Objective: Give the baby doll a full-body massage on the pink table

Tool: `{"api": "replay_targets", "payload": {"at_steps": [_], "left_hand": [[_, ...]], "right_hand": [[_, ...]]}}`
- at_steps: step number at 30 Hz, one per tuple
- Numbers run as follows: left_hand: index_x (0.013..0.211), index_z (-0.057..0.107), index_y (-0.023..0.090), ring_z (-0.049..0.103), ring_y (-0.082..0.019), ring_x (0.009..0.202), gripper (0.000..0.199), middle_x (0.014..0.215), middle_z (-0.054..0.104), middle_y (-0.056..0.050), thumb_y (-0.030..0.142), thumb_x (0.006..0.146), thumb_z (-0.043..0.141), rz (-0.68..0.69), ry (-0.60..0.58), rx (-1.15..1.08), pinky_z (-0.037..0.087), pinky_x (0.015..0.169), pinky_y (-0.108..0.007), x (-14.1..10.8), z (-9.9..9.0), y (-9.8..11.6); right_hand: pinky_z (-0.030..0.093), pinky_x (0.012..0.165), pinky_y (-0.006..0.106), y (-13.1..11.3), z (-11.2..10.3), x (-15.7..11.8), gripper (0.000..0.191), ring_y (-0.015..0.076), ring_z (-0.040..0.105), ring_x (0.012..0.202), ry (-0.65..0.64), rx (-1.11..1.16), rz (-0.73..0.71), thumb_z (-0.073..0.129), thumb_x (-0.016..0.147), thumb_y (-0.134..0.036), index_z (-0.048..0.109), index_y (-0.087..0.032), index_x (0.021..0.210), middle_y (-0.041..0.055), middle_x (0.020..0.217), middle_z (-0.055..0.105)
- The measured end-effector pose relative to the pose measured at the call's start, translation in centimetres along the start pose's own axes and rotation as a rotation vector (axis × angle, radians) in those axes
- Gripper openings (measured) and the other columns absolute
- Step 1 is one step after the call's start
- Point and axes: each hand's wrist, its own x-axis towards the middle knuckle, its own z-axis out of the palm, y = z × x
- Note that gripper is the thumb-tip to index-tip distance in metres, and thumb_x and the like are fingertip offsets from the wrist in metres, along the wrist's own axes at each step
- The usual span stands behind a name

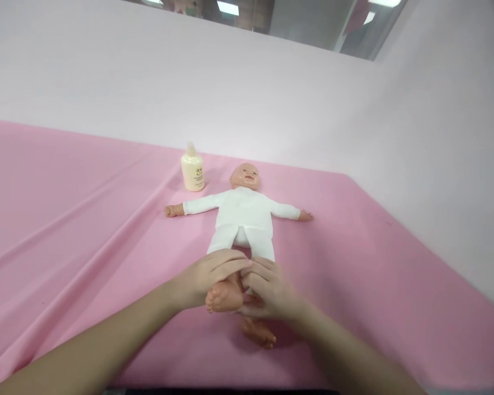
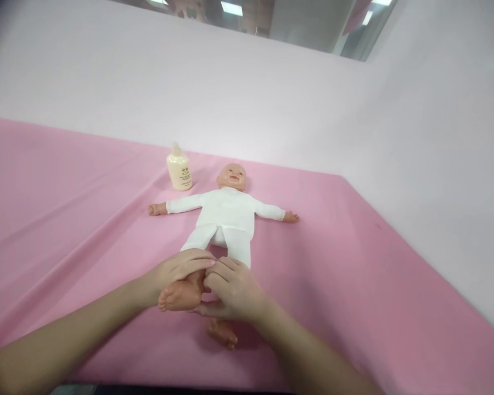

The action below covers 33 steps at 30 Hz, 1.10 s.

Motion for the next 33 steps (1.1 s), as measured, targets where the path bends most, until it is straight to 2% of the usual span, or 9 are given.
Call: {"api": "replay_targets", "payload": {"at_steps": [4,7,9,12,16,18,23,29,33], "left_hand": [[0.135,0.048,0.017,0.067,-0.023,0.094,0.055,0.105,0.070,-0.010,0.048,0.091,0.059,0.136,0.049,0.012,0.057,0.086,-0.039,0.5,-0.5,0.6],[0.127,0.048,0.017,0.064,-0.021,0.081,0.050,0.092,0.068,-0.008,0.047,0.089,0.061,0.210,0.053,0.024,0.055,0.075,-0.036,0.9,-1.1,0.9],[0.117,0.051,0.018,0.063,-0.019,0.077,0.040,0.088,0.067,-0.006,0.045,0.089,0.060,0.210,0.026,0.028,0.053,0.073,-0.034,1.0,-1.4,0.9],[0.100,0.054,0.020,0.062,-0.019,0.077,0.026,0.085,0.066,-0.005,0.043,0.090,0.057,0.188,-0.003,0.024,0.051,0.073,-0.032,0.9,-1.5,0.8],[0.090,0.055,0.020,0.058,-0.017,0.072,0.026,0.077,0.063,-0.004,0.045,0.089,0.059,0.181,0.001,0.037,0.048,0.069,-0.032,1.1,-1.4,1.0],[0.088,0.055,0.019,0.057,-0.017,0.071,0.025,0.074,0.061,-0.003,0.044,0.091,0.058,0.198,-0.003,0.034,0.047,0.068,-0.032,1.3,-1.3,1.3],[0.089,0.058,0.020,0.060,-0.018,0.074,0.022,0.074,0.065,-0.004,0.041,0.094,0.055,0.227,0.000,0.001,0.048,0.071,-0.033,1.7,-0.9,1.6],[0.082,0.058,0.019,0.057,-0.018,0.074,0.024,0.071,0.061,-0.002,0.041,0.091,0.060,0.197,0.013,-0.002,0.047,0.071,-0.033,1.8,-0.6,2.0],[0.078,0.057,0.020,0.054,-0.017,0.072,0.025,0.068,0.058,-0.001,0.041,0.090,0.061,0.154,-0.034,-0.008,0.045,0.073,-0.034,1.9,-1.1,2.6]], "right_hand": [[0.036,0.059,0.029,0.2,0.0,-0.5,0.051,0.0133,0.044,0.062,-0.118,0.061,0.015,0.038,0.100,-0.064,0.043,-0.022,0.072,-0.0002,0.067,0.054],[0.034,0.059,0.030,0.4,-0.1,-0.8,0.058,0.0137,0.040,0.057,-0.214,0.140,0.032,0.018,0.103,-0.062,0.041,-0.023,0.068,-0.0006,0.061,0.049],[0.034,0.059,0.032,0.5,-0.1,-0.9,0.058,0.0145,0.038,0.056,-0.247,0.154,0.031,0.013,0.104,-0.058,0.041,-0.023,0.068,-0.0005,0.060,0.046],[0.034,0.061,0.032,0.4,-0.3,-0.8,0.053,0.0157,0.039,0.059,-0.291,0.133,0.022,0.016,0.105,-0.051,0.044,-0.023,0.070,0.0005,0.062,0.047],[0.033,0.061,0.031,0.1,-0.4,-0.5,0.046,0.0147,0.038,0.060,-0.278,0.133,0.022,0.023,0.105,-0.042,0.041,-0.023,0.067,-0.0002,0.062,0.047],[0.031,0.060,0.031,0.1,-0.3,-0.5,0.048,0.0140,0.035,0.058,-0.272,0.119,0.008,0.025,0.104,-0.046,0.037,-0.023,0.065,-0.0015,0.060,0.044],[0.024,0.056,0.030,0.1,0.2,-0.8,0.061,0.0117,0.029,0.054,-0.281,-0.002,-0.013,0.046,0.092,-0.073,0.033,-0.023,0.059,-0.0054,0.053,0.032],[0.026,0.056,0.028,-0.4,0.4,-0.4,0.056,0.0103,0.034,0.053,-0.197,0.044,0.001,0.054,0.093,-0.063,0.032,-0.023,0.061,-0.0064,0.051,0.034],[0.029,0.057,0.027,0.1,0.6,-0.7,0.059,0.0091,0.033,0.051,-0.291,0.177,0.094,0.060,0.086,-0.071,0.033,-0.023,0.065,-0.0085,0.052,0.034]]}}
